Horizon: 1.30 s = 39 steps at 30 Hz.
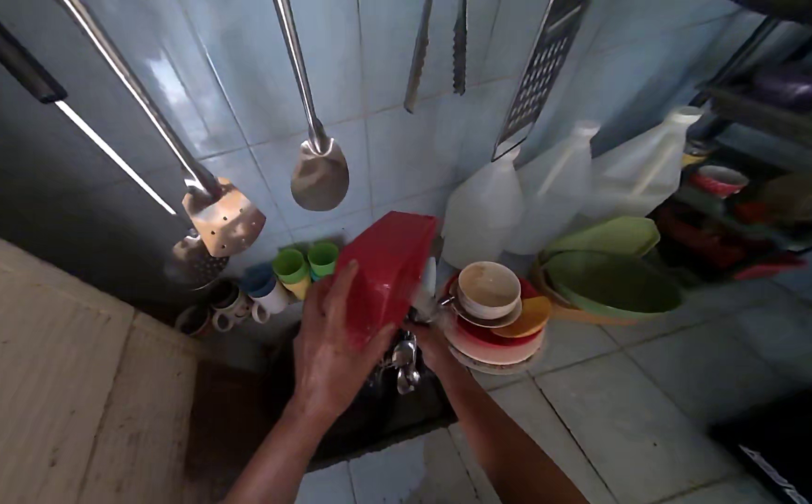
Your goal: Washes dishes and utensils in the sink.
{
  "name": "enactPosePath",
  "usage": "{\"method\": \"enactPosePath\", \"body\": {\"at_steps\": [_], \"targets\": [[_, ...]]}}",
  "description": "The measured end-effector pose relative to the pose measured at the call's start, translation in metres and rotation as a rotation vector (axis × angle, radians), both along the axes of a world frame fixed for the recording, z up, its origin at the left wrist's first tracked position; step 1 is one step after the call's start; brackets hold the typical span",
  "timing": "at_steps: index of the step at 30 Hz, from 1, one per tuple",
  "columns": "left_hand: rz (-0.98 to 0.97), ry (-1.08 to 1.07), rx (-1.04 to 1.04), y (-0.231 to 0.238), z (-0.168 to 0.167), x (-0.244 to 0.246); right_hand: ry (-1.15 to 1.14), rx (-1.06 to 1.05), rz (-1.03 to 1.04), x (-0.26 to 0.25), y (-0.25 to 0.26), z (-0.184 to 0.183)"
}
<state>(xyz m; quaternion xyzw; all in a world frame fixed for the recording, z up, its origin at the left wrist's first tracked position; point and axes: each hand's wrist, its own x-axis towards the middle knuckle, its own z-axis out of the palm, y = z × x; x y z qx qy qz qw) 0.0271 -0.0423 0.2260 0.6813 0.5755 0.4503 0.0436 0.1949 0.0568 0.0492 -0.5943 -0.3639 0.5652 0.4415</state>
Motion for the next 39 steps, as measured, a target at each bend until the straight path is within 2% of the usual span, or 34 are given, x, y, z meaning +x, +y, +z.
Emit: {"method": "enactPosePath", "body": {"at_steps": [2,4,6,10,12,15,18,23,26,28,30,33,36,39], "targets": [[0.015,-0.118,-0.02,-0.001,-0.013,-0.024,-0.087,-0.029,0.059,0.006,0.001,0.003],[0.103,-0.171,-0.068,-0.001,-0.035,-0.053,-0.076,-0.009,0.009,0.01,0.001,0.007],[0.229,-0.129,-0.187,-0.001,-0.066,-0.079,0.027,0.097,-0.069,0.013,0.006,0.004],[0.37,0.115,-0.587,0.002,-0.133,-0.109,0.017,0.181,-0.014,0.016,0.007,0.002],[0.315,0.229,-0.703,0.003,-0.161,-0.117,-0.045,0.175,0.033,0.014,0.003,0.006],[0.126,0.404,-0.761,0.001,-0.2,-0.131,-0.091,0.171,0.084,0.012,0.001,0.007],[-0.005,0.448,-0.787,-0.001,-0.232,-0.148,-0.111,0.181,0.094,0.012,0.001,0.005],[-0.044,0.23,-1.052,-0.003,-0.219,-0.154,-0.083,0.181,0.083,0.014,0.0,0.012],[-0.156,-0.013,-1.018,-0.004,-0.232,-0.142,-0.056,0.184,0.059,0.013,0.001,0.012],[-0.156,-0.244,-0.932,-0.007,-0.251,-0.129,-0.045,0.19,0.036,0.014,-0.001,0.011],[-0.018,-0.528,-0.899,-0.015,-0.266,-0.117,-0.047,0.187,0.019,0.015,-0.003,0.01],[0.238,-0.892,-0.924,-0.029,-0.272,-0.109,-0.044,0.17,-0.005,0.018,-0.006,0.014],[0.272,-0.99,-0.826,-0.034,-0.243,-0.11,-0.04,0.167,-0.023,0.023,-0.005,0.014],[0.228,-0.859,-0.697,-0.029,-0.182,-0.111,-0.048,0.148,-0.04,0.024,-0.002,0.005]]}}
